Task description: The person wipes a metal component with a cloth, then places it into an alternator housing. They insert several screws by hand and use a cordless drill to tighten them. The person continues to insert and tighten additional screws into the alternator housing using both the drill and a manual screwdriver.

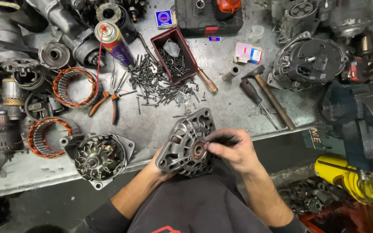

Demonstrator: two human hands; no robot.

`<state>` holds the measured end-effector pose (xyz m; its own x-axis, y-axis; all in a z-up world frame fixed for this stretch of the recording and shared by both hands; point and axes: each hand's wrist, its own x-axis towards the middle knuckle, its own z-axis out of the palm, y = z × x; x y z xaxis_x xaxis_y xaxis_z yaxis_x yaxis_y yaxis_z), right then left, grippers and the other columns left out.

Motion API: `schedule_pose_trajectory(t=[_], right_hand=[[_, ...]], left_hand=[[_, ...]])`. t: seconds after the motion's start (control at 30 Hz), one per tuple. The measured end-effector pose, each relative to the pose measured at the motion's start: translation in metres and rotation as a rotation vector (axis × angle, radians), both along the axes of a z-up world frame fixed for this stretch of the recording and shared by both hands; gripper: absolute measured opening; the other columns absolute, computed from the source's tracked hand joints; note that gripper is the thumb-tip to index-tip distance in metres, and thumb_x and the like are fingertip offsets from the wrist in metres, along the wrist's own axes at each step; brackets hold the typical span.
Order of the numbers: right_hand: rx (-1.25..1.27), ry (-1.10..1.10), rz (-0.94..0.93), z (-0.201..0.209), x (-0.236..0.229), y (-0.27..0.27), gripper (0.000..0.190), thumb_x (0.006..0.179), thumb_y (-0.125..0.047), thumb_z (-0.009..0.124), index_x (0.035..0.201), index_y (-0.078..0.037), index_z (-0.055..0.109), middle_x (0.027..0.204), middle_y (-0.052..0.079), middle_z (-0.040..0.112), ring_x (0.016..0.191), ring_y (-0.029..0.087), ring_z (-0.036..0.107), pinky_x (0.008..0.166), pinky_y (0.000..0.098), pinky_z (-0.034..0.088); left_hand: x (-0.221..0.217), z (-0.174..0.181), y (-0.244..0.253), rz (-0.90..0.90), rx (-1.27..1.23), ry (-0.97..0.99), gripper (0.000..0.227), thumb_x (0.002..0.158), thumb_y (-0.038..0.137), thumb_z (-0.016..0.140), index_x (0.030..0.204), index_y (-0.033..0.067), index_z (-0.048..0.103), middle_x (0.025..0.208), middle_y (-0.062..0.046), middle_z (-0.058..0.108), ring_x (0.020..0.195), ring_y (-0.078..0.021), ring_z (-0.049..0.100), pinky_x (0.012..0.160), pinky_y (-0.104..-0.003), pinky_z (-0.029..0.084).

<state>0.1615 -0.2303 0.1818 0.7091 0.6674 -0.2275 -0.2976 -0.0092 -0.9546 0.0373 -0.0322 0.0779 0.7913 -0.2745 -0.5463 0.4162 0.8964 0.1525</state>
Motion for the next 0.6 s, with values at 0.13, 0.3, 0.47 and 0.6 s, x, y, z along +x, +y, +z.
schedule_pose_trajectory(t=[0.13,0.3,0.47,0.6], right_hand=[[-0.210,-0.231,0.084,0.013,0.001,0.011,0.021,0.086,-0.011,0.080,0.102,0.002,0.078,0.089,0.010,0.080,0.081,0.014,0.075,0.075,0.0270,0.060],[-0.262,-0.468,0.110,0.023,0.003,0.021,0.019,0.087,-0.014,0.078,0.100,-0.001,0.078,0.089,0.009,0.080,0.080,0.014,0.076,0.074,0.0280,0.060],[-0.271,-0.610,0.092,0.032,0.006,0.024,0.017,0.087,-0.013,0.079,0.098,0.000,0.077,0.091,0.010,0.078,0.082,0.019,0.077,0.076,0.0304,0.059],[-0.277,-0.674,0.159,0.035,0.009,0.024,0.018,0.083,-0.014,0.082,0.096,-0.002,0.077,0.093,0.010,0.076,0.087,0.022,0.076,0.077,0.0321,0.059]], left_hand=[[-0.002,-0.007,0.002,0.027,0.045,-0.085,0.041,0.100,0.022,0.054,0.135,0.0015,0.059,0.124,-0.017,0.070,0.108,-0.0302,0.071,0.095,-0.048,0.059],[0.001,-0.002,0.006,0.024,0.042,-0.081,0.040,0.100,0.022,0.054,0.134,0.0012,0.060,0.123,-0.018,0.071,0.107,-0.0297,0.072,0.094,-0.047,0.060],[-0.005,-0.023,0.005,0.043,0.028,-0.011,0.038,0.100,0.020,0.054,0.133,0.0014,0.061,0.121,-0.018,0.071,0.104,-0.0296,0.073,0.093,-0.046,0.060],[-0.004,-0.016,0.007,0.031,0.053,-0.017,0.038,0.099,0.016,0.055,0.134,0.0032,0.061,0.121,-0.016,0.071,0.103,-0.0286,0.073,0.093,-0.045,0.061]])
